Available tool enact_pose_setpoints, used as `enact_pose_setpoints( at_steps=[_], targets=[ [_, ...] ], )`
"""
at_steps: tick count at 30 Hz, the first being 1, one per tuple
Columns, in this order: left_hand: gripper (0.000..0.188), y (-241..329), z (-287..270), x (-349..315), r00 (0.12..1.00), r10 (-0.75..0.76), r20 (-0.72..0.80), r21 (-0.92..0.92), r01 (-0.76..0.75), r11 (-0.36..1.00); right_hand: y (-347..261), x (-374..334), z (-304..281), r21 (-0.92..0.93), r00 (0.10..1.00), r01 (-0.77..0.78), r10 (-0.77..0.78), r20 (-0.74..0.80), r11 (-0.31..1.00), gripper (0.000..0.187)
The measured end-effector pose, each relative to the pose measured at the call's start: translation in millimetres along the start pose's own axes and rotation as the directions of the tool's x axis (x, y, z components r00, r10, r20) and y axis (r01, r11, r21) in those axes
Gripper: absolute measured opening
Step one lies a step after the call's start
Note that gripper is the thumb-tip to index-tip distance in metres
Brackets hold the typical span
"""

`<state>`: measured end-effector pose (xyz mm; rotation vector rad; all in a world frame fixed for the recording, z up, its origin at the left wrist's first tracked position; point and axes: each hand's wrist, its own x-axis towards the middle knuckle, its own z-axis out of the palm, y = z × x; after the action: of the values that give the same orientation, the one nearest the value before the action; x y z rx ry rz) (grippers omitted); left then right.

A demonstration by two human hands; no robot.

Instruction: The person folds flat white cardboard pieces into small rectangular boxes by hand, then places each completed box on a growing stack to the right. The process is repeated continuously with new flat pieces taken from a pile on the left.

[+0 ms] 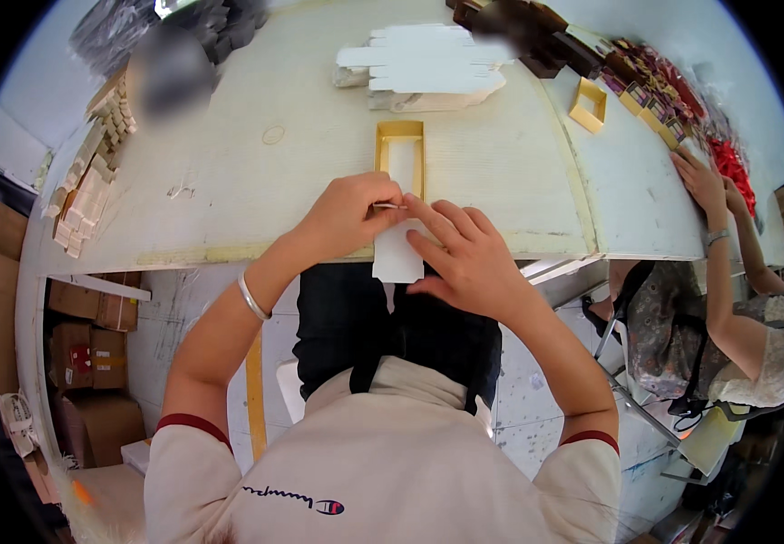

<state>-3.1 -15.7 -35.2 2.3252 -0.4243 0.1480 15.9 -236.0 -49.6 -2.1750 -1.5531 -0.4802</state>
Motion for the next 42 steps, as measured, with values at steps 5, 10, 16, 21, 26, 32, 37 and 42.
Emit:
enact_pose_setpoints(
  at_steps=[5, 10, 16, 21, 26, 32, 37, 42],
  targets=[
    [0.013, 0, 1, 2, 0.998, 0.057, 0.003, -0.005, -0.057, 0.998, 19, 13, 9, 0.324, 0.981, -0.032, 0.091, -0.170, 0.945, 0.024],
    [0.022, -1, -15, 4, 0.960, -0.198, 0.197, -0.427, 0.266, 0.864, 25, 24, 9, 0.511, 0.952, -0.191, 0.284, -0.111, 0.838, 0.022],
    [0.038, 4, 0, -2, 0.987, -0.154, 0.051, -0.256, 0.162, 0.953, 19, 37, -1, 0.736, 0.844, -0.420, 0.527, 0.100, 0.531, 0.027],
    [0.036, 11, 6, -4, 0.993, -0.096, -0.074, -0.255, 0.075, 0.964, 21, 35, 6, 0.743, 0.844, -0.409, 0.529, 0.088, 0.530, 0.032],
    [0.041, 5, 7, -8, 0.984, -0.114, -0.135, -0.360, 0.058, 0.931, 19, 31, 7, 0.656, 0.898, -0.346, 0.439, 0.023, 0.671, 0.024],
    [0.009, 11, 11, -15, 0.941, 0.191, -0.279, 0.242, -0.124, 0.962, 24, 28, 15, 0.177, 0.983, -0.064, 0.093, -0.156, 0.982, 0.031],
    [0.018, 10, 10, -13, 0.963, 0.164, -0.213, 0.298, -0.096, 0.950, 18, 42, 6, 0.131, 0.984, -0.163, 0.151, 0.097, 0.978, 0.021],
    [0.016, 19, 1, -10, 0.994, 0.057, -0.090, 0.280, -0.030, 0.959, 20, 54, 3, 0.125, 0.954, -0.193, 0.156, 0.257, 0.973, 0.013]
  ],
)
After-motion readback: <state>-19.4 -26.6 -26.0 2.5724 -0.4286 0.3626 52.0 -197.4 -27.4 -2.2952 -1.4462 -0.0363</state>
